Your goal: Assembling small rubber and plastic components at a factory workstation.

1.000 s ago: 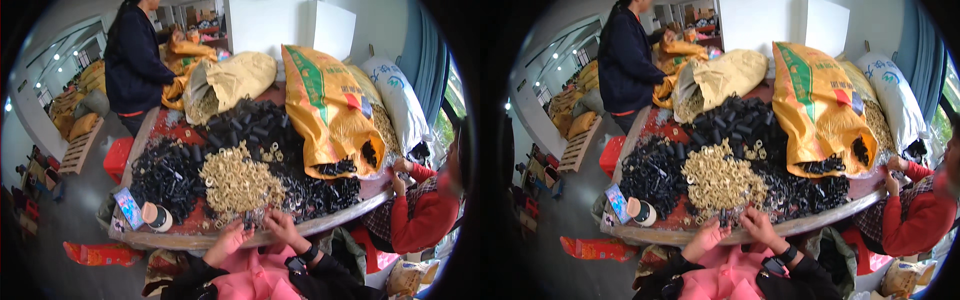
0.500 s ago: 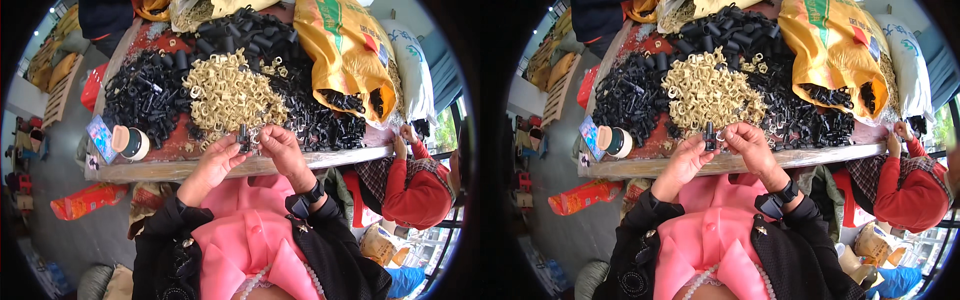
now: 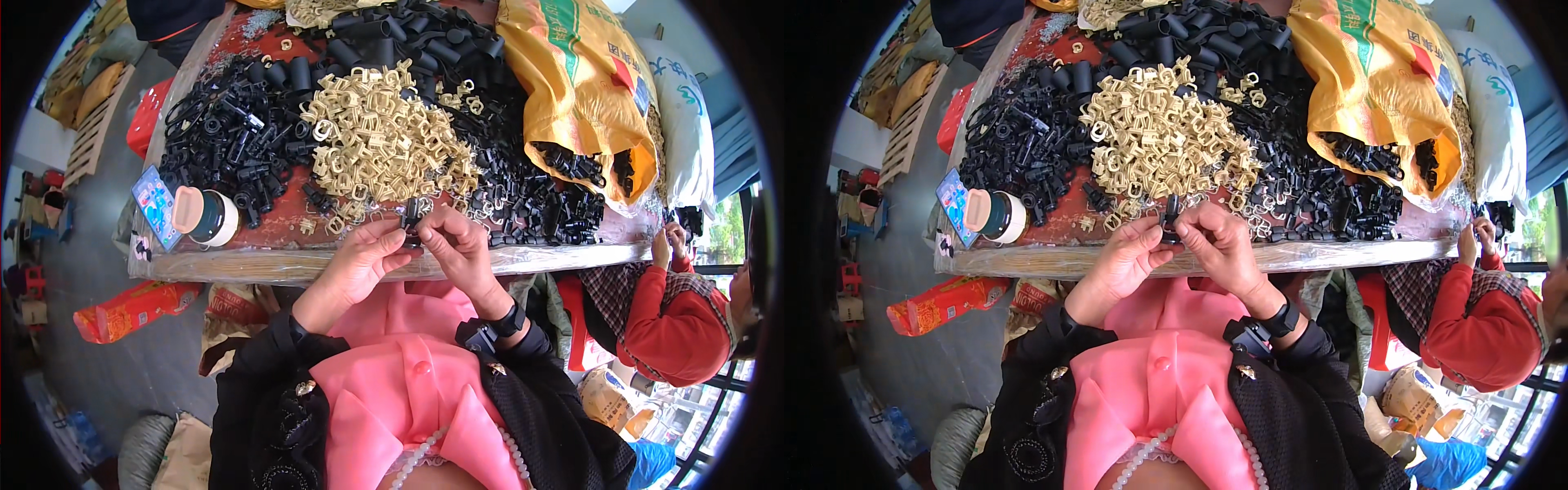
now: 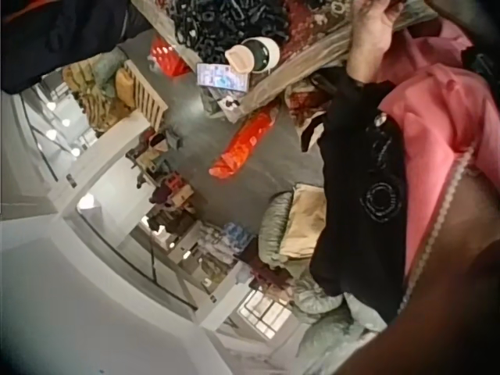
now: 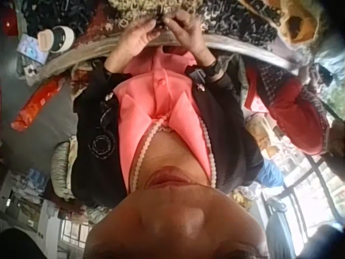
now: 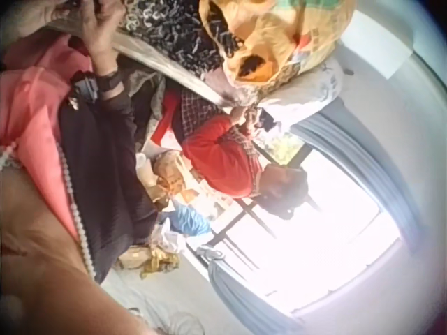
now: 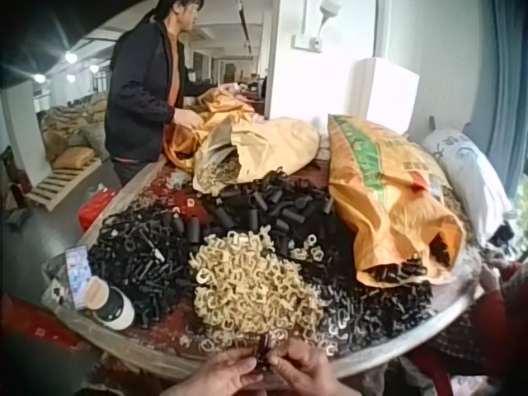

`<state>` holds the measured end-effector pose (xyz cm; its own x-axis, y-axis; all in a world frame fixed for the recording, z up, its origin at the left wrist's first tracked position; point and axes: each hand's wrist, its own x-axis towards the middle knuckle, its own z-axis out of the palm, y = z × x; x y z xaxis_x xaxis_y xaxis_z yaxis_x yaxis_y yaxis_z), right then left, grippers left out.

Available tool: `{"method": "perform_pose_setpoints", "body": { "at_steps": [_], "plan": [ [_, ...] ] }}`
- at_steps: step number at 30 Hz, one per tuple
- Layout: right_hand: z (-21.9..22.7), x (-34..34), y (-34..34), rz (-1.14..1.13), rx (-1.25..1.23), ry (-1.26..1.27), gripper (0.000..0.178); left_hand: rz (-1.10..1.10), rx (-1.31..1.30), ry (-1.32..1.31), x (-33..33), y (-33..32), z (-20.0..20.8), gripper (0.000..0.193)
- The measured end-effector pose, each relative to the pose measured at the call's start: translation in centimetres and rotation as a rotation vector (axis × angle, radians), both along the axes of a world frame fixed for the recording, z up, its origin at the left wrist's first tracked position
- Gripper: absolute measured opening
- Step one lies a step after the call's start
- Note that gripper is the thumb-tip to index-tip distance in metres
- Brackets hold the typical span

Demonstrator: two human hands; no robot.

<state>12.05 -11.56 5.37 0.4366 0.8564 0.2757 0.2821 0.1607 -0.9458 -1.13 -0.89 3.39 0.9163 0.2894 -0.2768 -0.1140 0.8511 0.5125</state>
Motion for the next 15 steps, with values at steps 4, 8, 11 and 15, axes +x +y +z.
{"method": "perform_pose_setpoints", "body": {
  "at_steps": [4,8,11,15],
  "plan": [
    [0.6,0.1,0.1,-0.052,0.046,-0.296,0.006,-0.023,-0.020,-0.032,0.1,0.2,-0.5,0.022],
    [1.4,0.0,0.0,-0.042,0.052,-0.452,0.009,-0.029,-0.017,-0.021,0.1,-0.1,-0.6,0.021],
    [1.5,-0.2,-0.2,-0.011,0.033,-0.513,0.010,-0.015,0.013,0.009,-0.1,-0.3,-0.5,0.021],
    [1.0,-0.3,-0.6,0.030,-0.043,-0.443,0.008,-0.026,0.028,0.053,-0.2,-0.6,-0.2,0.021]
  ]
}}
